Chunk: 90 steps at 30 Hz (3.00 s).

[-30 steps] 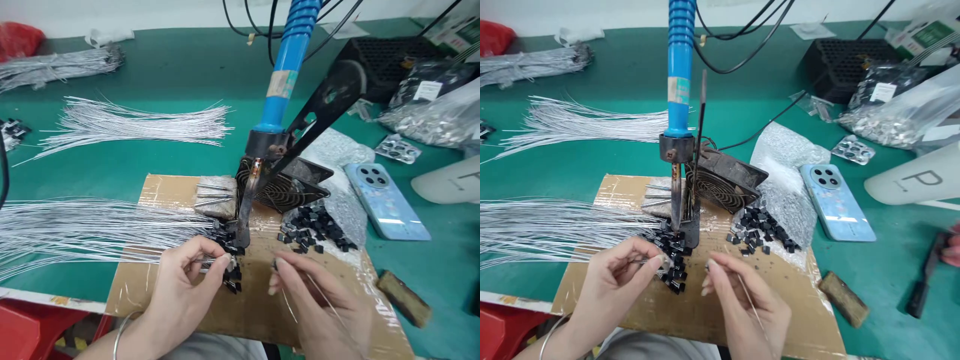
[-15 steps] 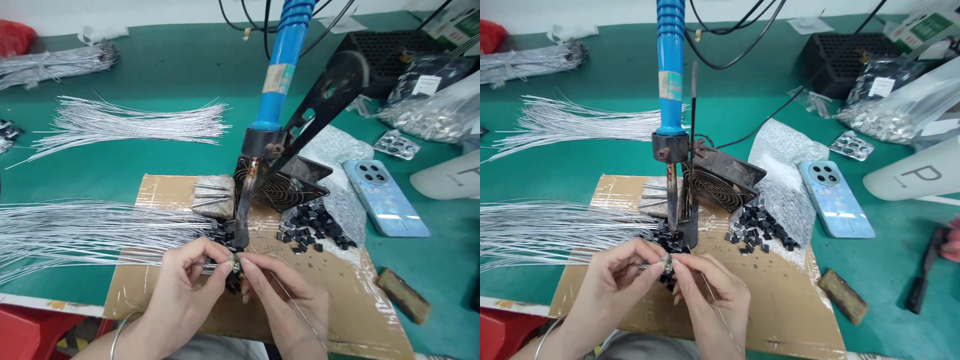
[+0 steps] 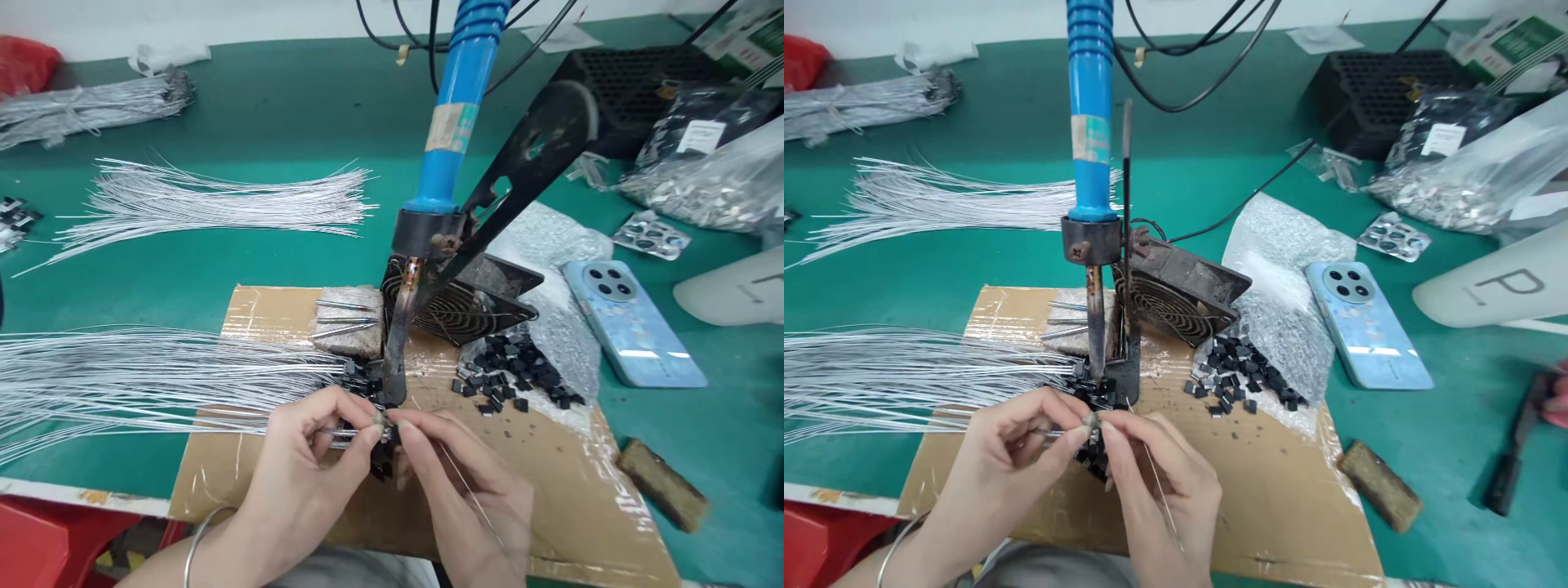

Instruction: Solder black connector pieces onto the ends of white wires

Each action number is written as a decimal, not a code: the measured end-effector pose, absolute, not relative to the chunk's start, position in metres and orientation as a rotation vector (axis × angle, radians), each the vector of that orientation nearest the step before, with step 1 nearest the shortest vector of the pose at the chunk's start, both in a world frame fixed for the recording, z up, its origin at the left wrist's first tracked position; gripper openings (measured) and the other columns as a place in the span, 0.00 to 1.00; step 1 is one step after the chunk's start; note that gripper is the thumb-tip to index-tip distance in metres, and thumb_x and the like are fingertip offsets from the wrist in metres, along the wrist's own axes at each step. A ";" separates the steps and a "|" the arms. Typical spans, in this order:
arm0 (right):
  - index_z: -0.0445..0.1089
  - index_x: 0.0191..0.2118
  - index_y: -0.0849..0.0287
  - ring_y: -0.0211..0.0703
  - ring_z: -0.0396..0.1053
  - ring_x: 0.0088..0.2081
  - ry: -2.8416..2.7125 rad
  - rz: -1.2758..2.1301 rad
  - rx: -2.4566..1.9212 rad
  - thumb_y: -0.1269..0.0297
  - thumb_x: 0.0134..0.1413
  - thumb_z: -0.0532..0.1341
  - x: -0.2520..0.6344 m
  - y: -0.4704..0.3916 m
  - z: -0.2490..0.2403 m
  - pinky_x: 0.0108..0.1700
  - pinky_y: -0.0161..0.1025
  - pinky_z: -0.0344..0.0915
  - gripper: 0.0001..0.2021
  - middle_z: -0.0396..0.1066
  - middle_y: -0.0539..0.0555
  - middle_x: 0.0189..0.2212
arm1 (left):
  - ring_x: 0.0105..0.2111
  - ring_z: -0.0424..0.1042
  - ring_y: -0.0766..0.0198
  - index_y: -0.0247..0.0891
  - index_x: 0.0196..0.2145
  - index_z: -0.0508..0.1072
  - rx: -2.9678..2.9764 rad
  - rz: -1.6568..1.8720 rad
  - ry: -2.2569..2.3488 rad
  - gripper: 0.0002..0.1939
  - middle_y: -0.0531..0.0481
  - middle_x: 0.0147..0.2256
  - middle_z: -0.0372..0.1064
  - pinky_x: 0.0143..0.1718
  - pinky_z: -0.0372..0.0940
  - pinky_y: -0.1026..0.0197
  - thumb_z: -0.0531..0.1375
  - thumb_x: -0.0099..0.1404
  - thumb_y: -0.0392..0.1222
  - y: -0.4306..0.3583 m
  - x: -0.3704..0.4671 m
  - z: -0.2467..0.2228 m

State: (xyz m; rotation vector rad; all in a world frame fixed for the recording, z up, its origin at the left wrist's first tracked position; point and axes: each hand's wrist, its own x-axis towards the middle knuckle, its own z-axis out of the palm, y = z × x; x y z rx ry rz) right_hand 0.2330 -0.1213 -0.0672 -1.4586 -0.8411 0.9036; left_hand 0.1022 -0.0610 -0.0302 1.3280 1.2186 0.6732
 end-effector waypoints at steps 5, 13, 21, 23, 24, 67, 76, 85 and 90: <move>0.73 0.54 0.50 0.35 0.63 0.26 -0.863 0.821 -1.602 0.59 0.73 0.49 0.225 -0.129 -0.058 0.30 0.35 0.60 0.16 0.65 0.46 0.27 | 0.29 0.71 0.64 0.36 0.27 0.73 1.353 0.603 1.275 0.07 0.46 0.33 0.77 0.26 0.60 0.65 0.61 0.63 0.39 -0.060 0.102 -0.032; 0.61 0.31 0.54 0.36 0.62 0.27 -1.087 0.669 -1.698 0.62 0.69 0.54 0.240 -0.130 -0.059 0.32 0.34 0.60 0.12 0.62 0.46 0.27 | 0.28 0.70 0.65 0.36 0.28 0.74 1.395 0.583 1.323 0.07 0.47 0.34 0.76 0.25 0.58 0.65 0.60 0.63 0.38 -0.058 0.102 -0.033; 0.64 0.28 0.55 0.44 0.76 0.46 -0.931 0.669 -1.551 0.67 0.61 0.63 0.229 -0.126 -0.053 0.46 0.36 0.69 0.10 0.78 0.55 0.44 | 0.31 0.71 0.63 0.37 0.29 0.73 1.336 0.617 1.287 0.07 0.47 0.34 0.75 0.28 0.61 0.64 0.60 0.65 0.39 -0.053 0.104 -0.033; 0.65 0.28 0.54 0.41 0.78 0.42 -0.894 0.694 -1.575 0.66 0.60 0.64 0.226 -0.126 -0.052 0.43 0.32 0.71 0.11 0.80 0.54 0.42 | 0.29 0.69 0.65 0.37 0.29 0.73 1.340 0.625 1.292 0.07 0.47 0.34 0.75 0.26 0.58 0.65 0.60 0.65 0.39 -0.052 0.105 -0.033; 0.65 0.28 0.54 0.40 0.78 0.40 -0.875 0.702 -1.583 0.65 0.60 0.65 0.226 -0.126 -0.051 0.42 0.31 0.71 0.11 0.81 0.54 0.42 | 0.28 0.67 0.66 0.37 0.29 0.73 1.344 0.627 1.298 0.07 0.48 0.34 0.75 0.25 0.56 0.65 0.60 0.64 0.38 -0.052 0.106 -0.033; 0.66 0.28 0.51 0.40 0.77 0.50 -0.735 0.890 -1.522 0.64 0.61 0.65 0.234 -0.110 -0.045 0.49 0.31 0.72 0.10 0.79 0.49 0.46 | 0.27 0.69 0.65 0.37 0.27 0.73 1.375 0.697 1.340 0.06 0.48 0.30 0.76 0.22 0.52 0.65 0.60 0.62 0.37 -0.037 0.116 -0.024; 0.66 0.28 0.51 0.41 0.76 0.50 -0.711 0.898 -1.509 0.62 0.60 0.66 0.233 -0.109 -0.046 0.48 0.31 0.72 0.11 0.80 0.49 0.45 | 0.33 0.75 0.59 0.36 0.27 0.73 1.364 0.697 1.345 0.06 0.45 0.34 0.78 0.28 0.62 0.64 0.60 0.61 0.37 -0.036 0.115 -0.023; 0.66 0.29 0.53 0.40 0.77 0.50 -0.777 0.859 -1.478 0.65 0.61 0.64 0.235 -0.110 -0.050 0.47 0.29 0.72 0.10 0.79 0.51 0.45 | 0.28 0.70 0.64 0.37 0.27 0.73 1.400 0.682 1.366 0.06 0.45 0.33 0.77 0.23 0.55 0.65 0.60 0.61 0.38 -0.037 0.114 -0.024; 0.67 0.31 0.53 0.36 0.78 0.48 -0.981 0.787 -1.433 0.71 0.60 0.65 0.242 -0.110 -0.057 0.47 0.25 0.72 0.08 0.80 0.50 0.46 | 0.20 0.54 0.70 0.36 0.27 0.74 1.462 0.670 1.401 0.07 0.46 0.33 0.77 0.20 0.47 0.64 0.59 0.61 0.38 -0.038 0.114 -0.025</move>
